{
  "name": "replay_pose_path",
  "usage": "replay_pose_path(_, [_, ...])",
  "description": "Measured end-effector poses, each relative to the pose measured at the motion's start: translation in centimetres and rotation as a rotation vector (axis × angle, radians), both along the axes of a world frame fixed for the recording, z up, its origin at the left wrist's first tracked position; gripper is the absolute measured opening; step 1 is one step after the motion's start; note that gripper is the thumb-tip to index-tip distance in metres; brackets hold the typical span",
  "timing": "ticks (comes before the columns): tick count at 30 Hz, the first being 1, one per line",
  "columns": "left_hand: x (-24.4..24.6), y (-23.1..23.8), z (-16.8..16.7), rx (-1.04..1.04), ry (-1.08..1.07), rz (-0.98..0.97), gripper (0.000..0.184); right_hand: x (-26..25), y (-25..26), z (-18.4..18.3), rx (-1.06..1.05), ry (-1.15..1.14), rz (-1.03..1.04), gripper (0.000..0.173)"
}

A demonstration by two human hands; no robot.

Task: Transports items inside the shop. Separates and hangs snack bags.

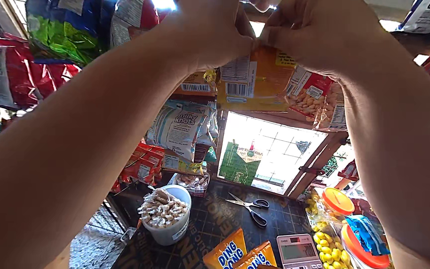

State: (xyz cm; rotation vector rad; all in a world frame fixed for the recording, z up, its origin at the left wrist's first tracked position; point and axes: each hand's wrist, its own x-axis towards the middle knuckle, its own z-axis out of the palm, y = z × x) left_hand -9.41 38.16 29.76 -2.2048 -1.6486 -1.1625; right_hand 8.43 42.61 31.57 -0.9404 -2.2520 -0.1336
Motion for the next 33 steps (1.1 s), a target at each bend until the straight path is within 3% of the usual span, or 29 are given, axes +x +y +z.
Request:
replay_pose_path(6, [0.5,-0.2,-0.1,0.005,-0.026,0.003,0.032,-0.1,-0.3,-0.1,0.060,-0.008,-0.060,0.014])
replay_pose_path(11, [0.5,0.2,-0.2,0.031,0.017,0.009,0.007,0.1,-0.2,-0.6,0.137,-0.036,-0.073,0.019])
replay_pose_path(22, [0.2,0.4,-0.2,0.010,0.032,0.043,0.013,-0.5,0.9,0.8,-0.011,0.026,0.018,0.010])
replay_pose_path(28, [-0.5,0.2,-0.4,0.035,0.043,0.024,0.011,0.0,0.2,-0.5,0.175,-0.119,0.089,0.021])
replay_pose_path(33, [-0.8,0.1,-0.5,0.017,0.005,-0.048,0.012,0.0,0.2,-0.8,0.193,-0.123,0.053,0.024])
